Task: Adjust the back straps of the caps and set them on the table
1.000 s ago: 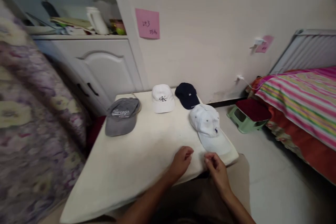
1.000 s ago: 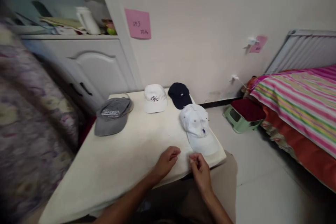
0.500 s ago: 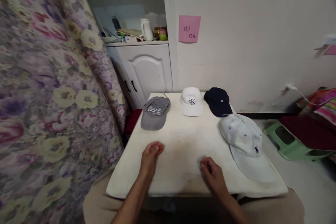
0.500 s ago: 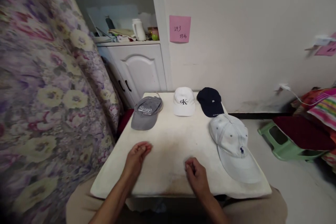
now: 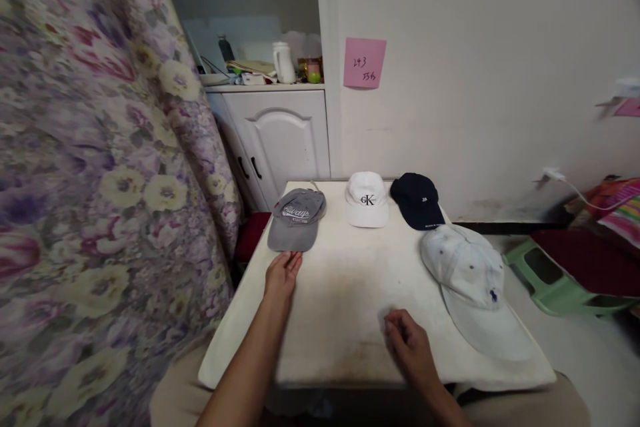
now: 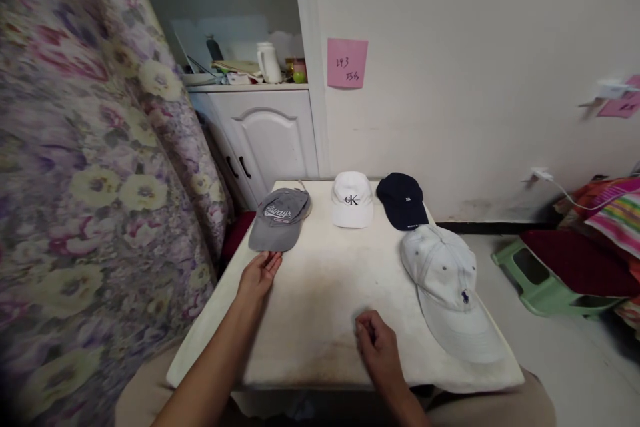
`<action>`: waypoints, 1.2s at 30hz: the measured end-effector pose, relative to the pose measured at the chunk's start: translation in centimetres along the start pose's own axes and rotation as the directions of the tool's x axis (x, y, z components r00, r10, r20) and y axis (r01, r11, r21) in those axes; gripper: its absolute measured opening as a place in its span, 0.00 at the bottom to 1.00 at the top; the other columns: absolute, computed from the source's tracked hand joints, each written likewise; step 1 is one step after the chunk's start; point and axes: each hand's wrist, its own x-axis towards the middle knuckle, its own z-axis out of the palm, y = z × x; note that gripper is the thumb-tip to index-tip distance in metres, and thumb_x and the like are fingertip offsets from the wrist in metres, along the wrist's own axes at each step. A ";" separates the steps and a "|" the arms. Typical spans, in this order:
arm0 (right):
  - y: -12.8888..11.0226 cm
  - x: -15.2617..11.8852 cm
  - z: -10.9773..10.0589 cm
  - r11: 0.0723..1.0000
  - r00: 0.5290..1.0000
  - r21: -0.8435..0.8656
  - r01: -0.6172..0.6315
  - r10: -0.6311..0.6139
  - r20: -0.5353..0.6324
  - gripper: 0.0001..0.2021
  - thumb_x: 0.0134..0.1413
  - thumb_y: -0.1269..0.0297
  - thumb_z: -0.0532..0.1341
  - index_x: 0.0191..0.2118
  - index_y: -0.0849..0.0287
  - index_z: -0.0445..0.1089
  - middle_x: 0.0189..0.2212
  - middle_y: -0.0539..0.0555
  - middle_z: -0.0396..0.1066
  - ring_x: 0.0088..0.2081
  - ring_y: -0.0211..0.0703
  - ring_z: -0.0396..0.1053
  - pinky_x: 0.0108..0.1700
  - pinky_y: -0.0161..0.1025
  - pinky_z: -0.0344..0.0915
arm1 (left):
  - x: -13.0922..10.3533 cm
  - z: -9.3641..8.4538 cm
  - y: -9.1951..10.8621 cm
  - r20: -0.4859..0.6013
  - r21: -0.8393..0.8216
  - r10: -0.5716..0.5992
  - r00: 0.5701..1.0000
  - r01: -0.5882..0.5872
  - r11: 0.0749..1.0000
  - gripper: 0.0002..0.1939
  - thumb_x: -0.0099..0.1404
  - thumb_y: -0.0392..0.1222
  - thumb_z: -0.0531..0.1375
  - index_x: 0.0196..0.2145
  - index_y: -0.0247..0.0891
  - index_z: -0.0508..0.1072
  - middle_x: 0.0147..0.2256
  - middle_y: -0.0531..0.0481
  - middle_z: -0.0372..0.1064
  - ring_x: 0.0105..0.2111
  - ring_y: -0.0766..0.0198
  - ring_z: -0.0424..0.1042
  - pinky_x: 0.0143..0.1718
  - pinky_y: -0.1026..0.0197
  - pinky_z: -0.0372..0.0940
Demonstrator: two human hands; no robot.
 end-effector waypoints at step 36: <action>-8.0 2.7 -3.5 0.397 0.942 0.856 -0.333 0.189 0.278 0.18 0.41 0.55 0.72 0.40 0.56 0.76 0.34 0.55 0.82 0.49 0.57 0.76 0.55 0.54 0.68 | -22.1 -5.8 -11.0 0.631 0.181 -0.498 0.595 0.511 0.840 0.19 0.49 0.37 0.73 0.41 0.42 0.81 0.47 0.46 0.79 0.55 0.44 0.72 0.62 0.45 0.60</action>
